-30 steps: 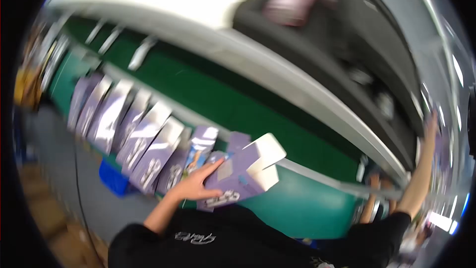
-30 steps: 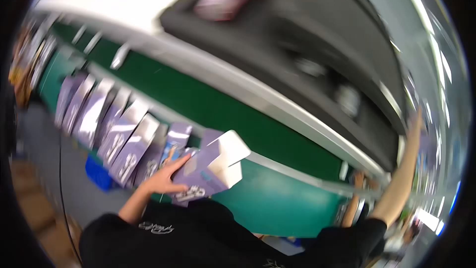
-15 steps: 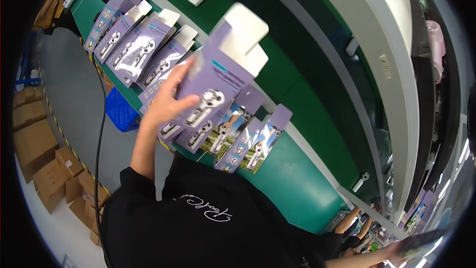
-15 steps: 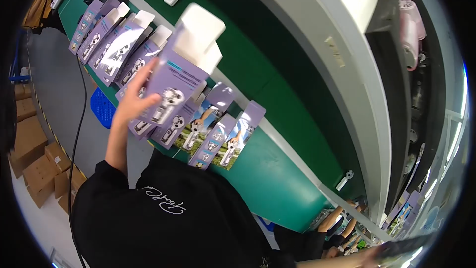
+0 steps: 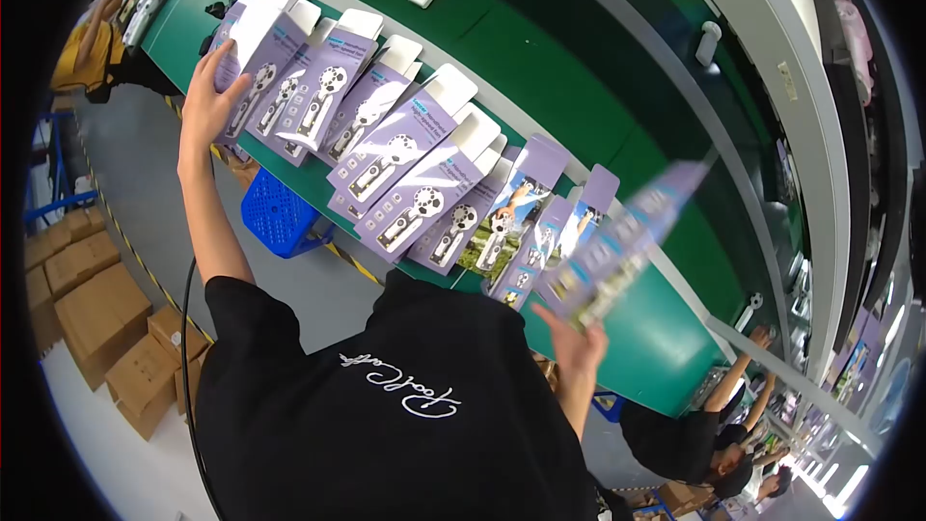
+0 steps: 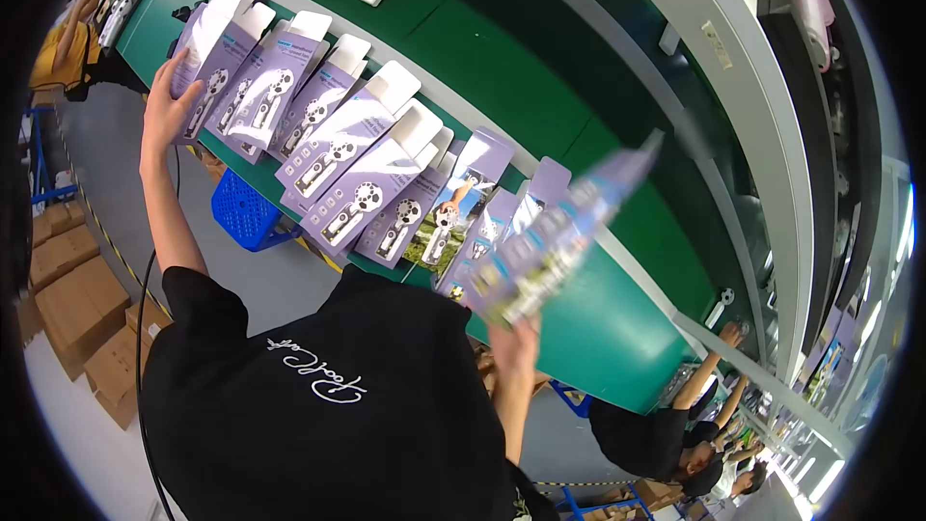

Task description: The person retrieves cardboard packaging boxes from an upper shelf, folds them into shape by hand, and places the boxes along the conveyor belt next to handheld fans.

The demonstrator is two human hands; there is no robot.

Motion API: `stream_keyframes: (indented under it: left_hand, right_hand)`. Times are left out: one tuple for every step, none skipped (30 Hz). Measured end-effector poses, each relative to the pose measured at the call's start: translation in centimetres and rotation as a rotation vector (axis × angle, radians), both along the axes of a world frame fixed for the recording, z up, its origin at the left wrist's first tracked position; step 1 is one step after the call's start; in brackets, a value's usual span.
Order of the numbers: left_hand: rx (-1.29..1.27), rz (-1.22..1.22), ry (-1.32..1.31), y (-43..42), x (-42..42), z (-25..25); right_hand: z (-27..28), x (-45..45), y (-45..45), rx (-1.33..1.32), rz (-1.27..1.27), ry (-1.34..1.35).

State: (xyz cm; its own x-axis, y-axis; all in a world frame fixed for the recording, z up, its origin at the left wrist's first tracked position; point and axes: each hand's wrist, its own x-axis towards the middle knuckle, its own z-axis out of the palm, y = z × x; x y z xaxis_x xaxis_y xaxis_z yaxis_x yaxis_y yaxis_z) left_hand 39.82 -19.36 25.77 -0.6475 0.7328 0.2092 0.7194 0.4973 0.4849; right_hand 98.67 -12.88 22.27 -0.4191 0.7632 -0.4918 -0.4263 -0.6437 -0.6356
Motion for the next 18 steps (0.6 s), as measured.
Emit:
stream_keyframes:
  left_hand:
    - [-0.05, 0.003, 0.044, -0.5, -1.4, -0.5]
    - [-0.045, -0.008, 0.045, -1.1, -2.5, -1.4]
    - [-0.156, -0.005, 0.131, -1.8, -3.4, -2.8]
    - [-0.263, -0.002, 0.223, -2.1, -4.3, -4.1]
    - [-0.369, 0.003, 0.316, -2.1, -4.8, -5.0]
    - [-0.36, -0.009, 0.324, -2.1, -5.0, -5.6]
    - [-0.283, 0.02, 0.367, -2.0, -4.9, -6.1]
    - [-0.206, 0.048, 0.407, -2.1, -4.7, -6.4]
    - [-0.127, 0.076, 0.446, -2.0, -4.4, -6.2]
    - [-0.116, 0.058, 0.452, -1.7, -3.7, -5.3]
    - [-0.006, 0.008, 0.256, -1.1, -2.3, -4.2]
    - [0.099, -0.043, 0.058, -0.6, -0.7, -2.9]
    - [0.104, -0.077, -0.042, 0.5, 1.3, -1.8]
    - [0.106, -0.112, -0.142, 1.1, 3.2, -0.7]
    - [0.076, -0.159, -0.185, 1.5, 4.8, 0.2]
    - [0.091, -0.265, -0.235, 4.4, 6.0, -0.2]
    - [0.026, -0.349, -0.128, 6.0, 7.8, -0.8]
    - [-0.029, -0.426, -0.01, 6.9, 9.9, -1.3]
  right_hand:
    - [0.2, -3.5, 0.5, -0.003, 0.078, 0.016]
    - [1.1, -7.0, 0.9, -0.012, 0.128, 0.008]
    - [1.7, -10.1, 1.2, -0.022, 0.178, -0.001]
    - [2.1, -13.1, 1.7, 0.026, 0.237, 0.001]
    - [2.5, -15.8, 2.1, 0.073, 0.296, 0.001]
    - [3.4, -18.4, 2.4, 0.096, 0.347, -0.014]
    - [3.9, -20.8, 2.6, 0.121, 0.395, -0.03]
    - [3.8, -22.8, 2.8, 0.126, 0.503, -0.051]
    - [3.8, -24.5, 2.8, 0.131, 0.611, -0.074]
    - [3.8, -25.7, 2.3, 0.093, 0.71, -0.096]
    - [3.9, -26.6, 2.2, 0.053, 0.81, -0.118]
    - [4.1, -26.8, 2.0, 0.151, 0.954, -0.062]
    - [4.2, -26.7, 1.9, 0.253, 1.09, -0.022]
    - [2.6, -26.3, 1.1, 0.363, 1.075, 0.03]
    - [1.3, -25.5, 0.3, 0.474, 1.06, 0.079]
    - [1.9, -24.3, 2.1, 0.461, 1.038, 0.065]
    - [3.0, -22.8, 3.9, 0.449, 1.015, 0.053]
    - [3.6, -21.0, 5.0, 0.5, 0.94, -0.015]
